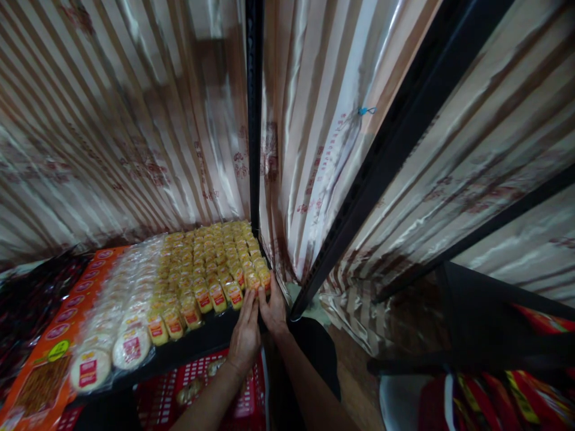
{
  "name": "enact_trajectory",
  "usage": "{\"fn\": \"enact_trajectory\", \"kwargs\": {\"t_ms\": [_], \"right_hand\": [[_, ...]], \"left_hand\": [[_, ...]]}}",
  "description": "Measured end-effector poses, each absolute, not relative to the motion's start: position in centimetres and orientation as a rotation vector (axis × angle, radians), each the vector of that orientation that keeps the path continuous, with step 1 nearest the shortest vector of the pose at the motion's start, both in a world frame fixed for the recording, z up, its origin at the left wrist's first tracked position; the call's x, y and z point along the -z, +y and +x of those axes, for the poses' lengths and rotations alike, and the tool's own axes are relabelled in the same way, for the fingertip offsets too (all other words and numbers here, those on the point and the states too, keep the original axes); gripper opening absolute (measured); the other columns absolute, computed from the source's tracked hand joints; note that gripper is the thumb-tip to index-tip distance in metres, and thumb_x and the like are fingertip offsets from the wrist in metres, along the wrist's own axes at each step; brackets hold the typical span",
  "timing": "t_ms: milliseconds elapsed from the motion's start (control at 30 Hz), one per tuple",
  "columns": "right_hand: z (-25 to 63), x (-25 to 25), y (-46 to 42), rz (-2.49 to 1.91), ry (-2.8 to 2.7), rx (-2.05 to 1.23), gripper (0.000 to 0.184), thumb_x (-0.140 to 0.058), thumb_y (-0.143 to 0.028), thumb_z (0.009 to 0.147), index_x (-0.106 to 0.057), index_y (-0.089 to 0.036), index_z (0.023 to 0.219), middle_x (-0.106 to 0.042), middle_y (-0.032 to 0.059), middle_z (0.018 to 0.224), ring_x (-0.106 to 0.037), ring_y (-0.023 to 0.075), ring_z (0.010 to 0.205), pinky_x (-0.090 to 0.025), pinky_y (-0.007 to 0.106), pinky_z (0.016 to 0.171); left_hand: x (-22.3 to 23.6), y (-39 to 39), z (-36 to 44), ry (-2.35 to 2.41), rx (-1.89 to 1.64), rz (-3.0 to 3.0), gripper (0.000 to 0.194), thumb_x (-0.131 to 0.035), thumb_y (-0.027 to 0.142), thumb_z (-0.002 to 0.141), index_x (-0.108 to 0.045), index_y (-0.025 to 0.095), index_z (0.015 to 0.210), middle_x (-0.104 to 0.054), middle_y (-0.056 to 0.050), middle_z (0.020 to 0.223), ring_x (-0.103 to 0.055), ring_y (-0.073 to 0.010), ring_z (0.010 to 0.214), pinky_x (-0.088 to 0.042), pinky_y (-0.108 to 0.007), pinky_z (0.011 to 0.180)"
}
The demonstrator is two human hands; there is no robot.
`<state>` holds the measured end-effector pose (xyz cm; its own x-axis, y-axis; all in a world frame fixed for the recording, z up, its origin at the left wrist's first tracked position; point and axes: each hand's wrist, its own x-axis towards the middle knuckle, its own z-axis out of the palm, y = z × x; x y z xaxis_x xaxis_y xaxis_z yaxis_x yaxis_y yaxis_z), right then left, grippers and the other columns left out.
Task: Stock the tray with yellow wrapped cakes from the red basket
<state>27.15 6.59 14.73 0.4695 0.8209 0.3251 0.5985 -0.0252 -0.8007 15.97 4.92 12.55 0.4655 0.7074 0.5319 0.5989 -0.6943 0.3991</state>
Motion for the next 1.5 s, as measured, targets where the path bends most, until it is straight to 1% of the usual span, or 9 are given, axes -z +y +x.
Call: {"fn": "enact_trajectory", "kwargs": {"t_ms": [200, 300, 400, 567, 700, 833, 1100, 1233, 1500], "right_hand": [[27.1, -14.7, 6.7, -1.737, -1.239, -0.266, 0.063, -0.040, -0.040, 0.086, -0.033, -0.005, 0.137, -0.045, 0.0190, 0.135, -0.043, 0.0243, 0.124, -0.036, 0.041, 0.103], [27.2, -14.6, 6.8, -1.741, -1.245, -0.256, 0.064, -0.041, -0.041, 0.085, -0.034, -0.005, 0.137, -0.045, 0.0193, 0.134, -0.043, 0.0252, 0.124, -0.036, 0.041, 0.102], [27.1, -14.6, 6.9, -1.743, -1.245, -0.230, 0.063, -0.041, -0.042, 0.085, -0.035, -0.004, 0.135, -0.047, 0.0198, 0.133, -0.044, 0.0261, 0.123, -0.037, 0.042, 0.101], [27.1, -14.5, 6.9, -1.728, -1.272, -0.174, 0.062, -0.040, -0.040, 0.086, -0.034, -0.003, 0.136, -0.044, 0.0197, 0.135, -0.041, 0.0262, 0.126, -0.038, 0.043, 0.100], [27.1, -14.3, 7.0, -1.735, -1.261, -0.155, 0.062, -0.042, -0.040, 0.086, -0.033, -0.006, 0.137, -0.044, 0.0179, 0.136, -0.040, 0.0258, 0.127, -0.039, 0.043, 0.100], [27.0, -14.2, 7.0, -1.739, -1.250, -0.155, 0.062, -0.042, -0.041, 0.085, -0.035, -0.007, 0.136, -0.046, 0.0173, 0.135, -0.044, 0.0256, 0.123, -0.039, 0.042, 0.100], [27.1, -14.2, 7.0, -1.738, -1.234, -0.218, 0.065, -0.041, -0.045, 0.085, -0.036, -0.005, 0.136, -0.044, 0.0187, 0.136, -0.043, 0.0257, 0.124, -0.037, 0.042, 0.102], [27.1, -14.5, 7.0, -1.725, -1.216, -0.259, 0.069, -0.046, -0.048, 0.082, -0.035, -0.006, 0.136, -0.045, 0.0190, 0.135, -0.041, 0.0267, 0.126, -0.036, 0.044, 0.102], [27.0, -14.8, 7.0, -1.738, -1.209, -0.271, 0.071, -0.048, -0.049, 0.081, -0.034, -0.007, 0.136, -0.045, 0.0191, 0.134, -0.041, 0.0276, 0.126, -0.036, 0.045, 0.102]], "left_hand": [[-13.8, 5.0, 15.9, 1.195, -0.951, 2.605, 0.054, -0.028, -0.001, 0.079, -0.041, 0.004, 0.131, -0.042, -0.016, 0.138, -0.024, -0.0219, 0.135, -0.039, -0.040, 0.105], [-14.5, 4.6, 15.9, 1.188, -1.003, 2.625, 0.049, -0.030, -0.001, 0.078, -0.051, 0.006, 0.121, -0.045, -0.015, 0.134, -0.027, -0.0220, 0.134, -0.041, -0.039, 0.103], [-15.3, 3.7, 15.3, 1.273, -1.101, 2.575, 0.045, -0.034, -0.002, 0.074, -0.058, 0.010, 0.110, -0.045, -0.014, 0.133, -0.031, -0.0243, 0.130, -0.040, -0.043, 0.103], [-15.9, 2.4, 14.1, 1.562, -1.225, 2.275, 0.043, -0.039, 0.001, 0.077, -0.053, 0.013, 0.116, -0.045, -0.014, 0.124, -0.042, -0.0252, 0.119, -0.043, -0.047, 0.098], [-15.2, 3.1, 13.8, 1.569, -1.284, 2.122, 0.045, -0.037, 0.005, 0.081, -0.046, 0.014, 0.124, -0.045, -0.014, 0.122, -0.044, -0.0234, 0.118, -0.042, -0.045, 0.099], [-14.1, 4.3, 14.1, 1.563, -1.306, 2.075, 0.044, -0.035, 0.008, 0.084, -0.042, 0.014, 0.127, -0.047, -0.014, 0.122, -0.043, -0.0232, 0.119, -0.041, -0.044, 0.100], [-14.2, 5.5, 14.8, 1.538, -1.285, 2.156, 0.035, -0.037, 0.013, 0.087, -0.047, 0.012, 0.121, -0.052, -0.014, 0.112, -0.050, -0.0230, 0.109, -0.045, -0.043, 0.094], [-14.9, 6.2, 14.8, 1.537, -1.227, 2.236, 0.033, -0.039, 0.012, 0.086, -0.049, 0.011, 0.117, -0.053, -0.014, 0.108, -0.051, -0.0225, 0.104, -0.047, -0.041, 0.091], [-15.1, 7.2, 14.9, 1.662, -1.185, 2.283, 0.026, -0.038, 0.012, 0.087, -0.054, 0.015, 0.108, -0.055, -0.010, 0.102, -0.054, -0.0212, 0.098, -0.049, -0.037, 0.087]]}}
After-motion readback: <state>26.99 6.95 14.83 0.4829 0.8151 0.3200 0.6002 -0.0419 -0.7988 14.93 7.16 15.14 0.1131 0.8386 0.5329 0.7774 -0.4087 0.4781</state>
